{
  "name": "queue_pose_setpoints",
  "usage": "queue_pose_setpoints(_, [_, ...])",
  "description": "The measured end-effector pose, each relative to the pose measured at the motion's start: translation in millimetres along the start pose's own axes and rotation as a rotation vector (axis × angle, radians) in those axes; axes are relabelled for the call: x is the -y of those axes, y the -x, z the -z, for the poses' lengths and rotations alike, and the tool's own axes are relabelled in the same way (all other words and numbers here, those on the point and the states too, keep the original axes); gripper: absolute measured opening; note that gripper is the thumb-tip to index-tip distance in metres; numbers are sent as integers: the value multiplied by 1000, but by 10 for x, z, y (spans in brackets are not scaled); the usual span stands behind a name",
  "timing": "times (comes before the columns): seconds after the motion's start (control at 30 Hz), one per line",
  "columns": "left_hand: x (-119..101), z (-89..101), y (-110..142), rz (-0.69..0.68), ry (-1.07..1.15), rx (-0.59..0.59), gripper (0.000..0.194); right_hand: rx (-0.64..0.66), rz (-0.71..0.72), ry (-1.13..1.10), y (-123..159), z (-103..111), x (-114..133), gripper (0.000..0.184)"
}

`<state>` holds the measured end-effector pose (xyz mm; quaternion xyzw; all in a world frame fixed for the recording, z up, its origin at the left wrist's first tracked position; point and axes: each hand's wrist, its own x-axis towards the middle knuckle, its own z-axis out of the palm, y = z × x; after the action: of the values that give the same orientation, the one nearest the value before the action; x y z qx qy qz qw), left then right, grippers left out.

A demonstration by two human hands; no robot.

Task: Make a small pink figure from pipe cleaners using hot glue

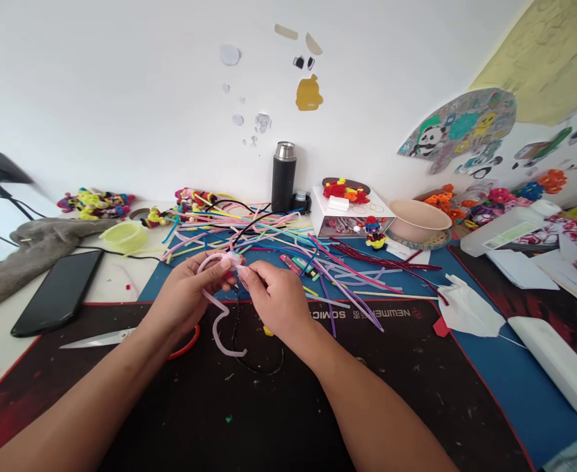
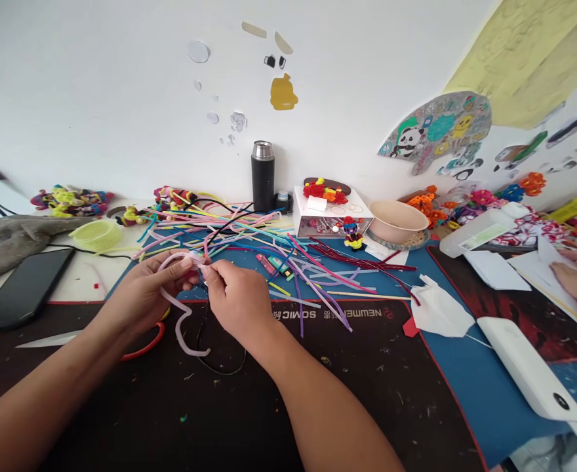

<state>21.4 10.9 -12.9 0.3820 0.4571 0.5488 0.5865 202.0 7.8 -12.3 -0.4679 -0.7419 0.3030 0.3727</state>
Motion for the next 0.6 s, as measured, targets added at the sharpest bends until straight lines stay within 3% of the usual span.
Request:
queue_pose_setpoints(0.23, [25,-57,17,-43,-36,-65,35,8,22,37,-4,-36,-45,41])
queue_pose_setpoints(0.43, [-9,-58,51,-174,-356,-127,31,33,71,100,11,-75,-85,40])
queue_pose_setpoints(0.6, [-28,-93,35,-121,-211,-85,38,31,69,103,10,-71,-74,38])
